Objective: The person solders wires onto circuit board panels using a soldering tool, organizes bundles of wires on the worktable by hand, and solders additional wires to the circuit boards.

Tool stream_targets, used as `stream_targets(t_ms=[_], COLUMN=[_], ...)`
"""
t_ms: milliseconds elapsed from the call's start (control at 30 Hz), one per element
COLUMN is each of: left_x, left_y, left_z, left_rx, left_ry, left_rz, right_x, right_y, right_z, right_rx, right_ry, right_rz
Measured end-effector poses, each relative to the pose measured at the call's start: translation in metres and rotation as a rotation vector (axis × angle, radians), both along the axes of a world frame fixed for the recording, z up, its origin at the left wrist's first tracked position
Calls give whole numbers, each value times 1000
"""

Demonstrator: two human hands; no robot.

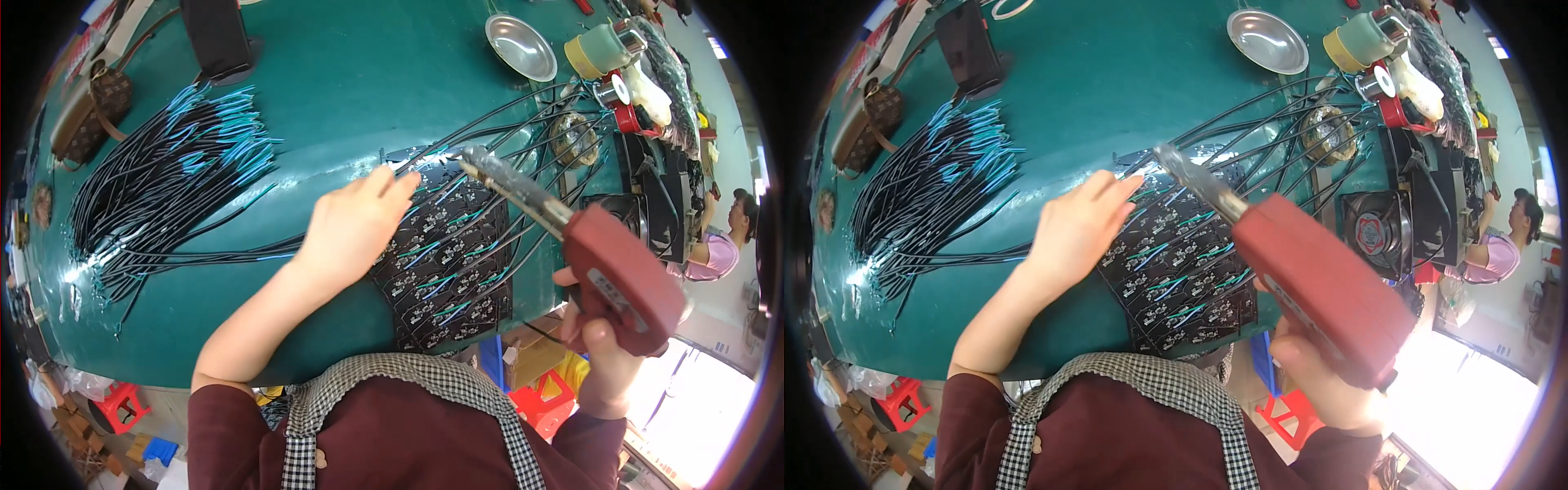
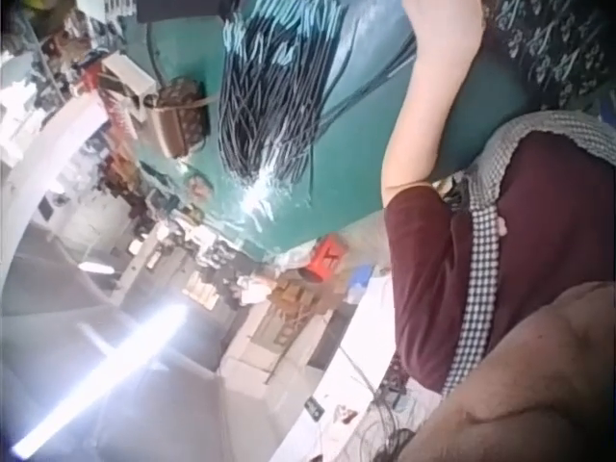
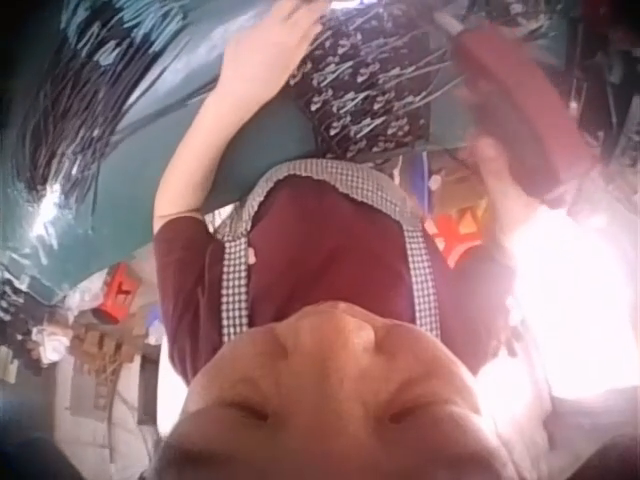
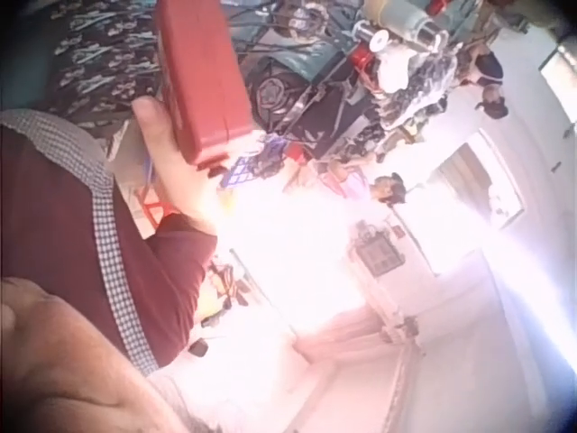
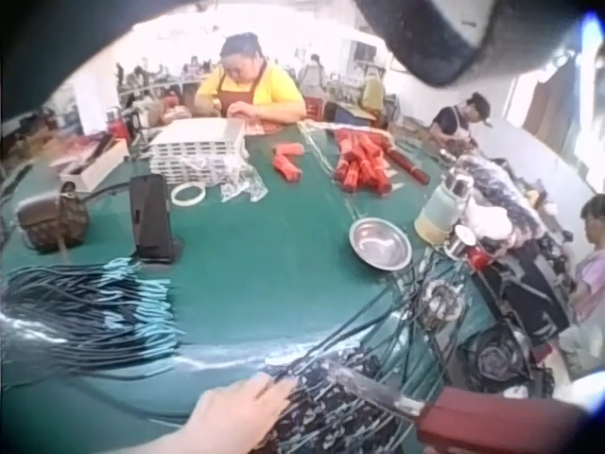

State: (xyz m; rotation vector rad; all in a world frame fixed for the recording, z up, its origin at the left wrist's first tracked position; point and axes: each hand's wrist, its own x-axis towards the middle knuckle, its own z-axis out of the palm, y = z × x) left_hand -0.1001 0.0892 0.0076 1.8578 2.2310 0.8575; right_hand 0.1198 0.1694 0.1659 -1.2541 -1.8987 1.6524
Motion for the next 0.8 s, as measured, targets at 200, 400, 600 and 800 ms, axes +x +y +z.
stream_targets(t_ms=[200, 400, 600, 800], left_x=[-49, -41, -45, -35], left_y=[-63, -121, -132, -144], left_z=[15, 12, 11, 7], left_rx=[-95, -119, 235, -82], left_ry=[-318, -209, -66, 138], left_rz=[118, 370, 365, 106], right_x=[37, 51, 67, 76], right_y=[-17, -31, -38, -47], right_z=[-48, -70, -88, -96], right_rx=[-89, -13, -8, -33], right_ry=[88, 248, 321, 324], right_rz=[-93, -227, -249, -286])
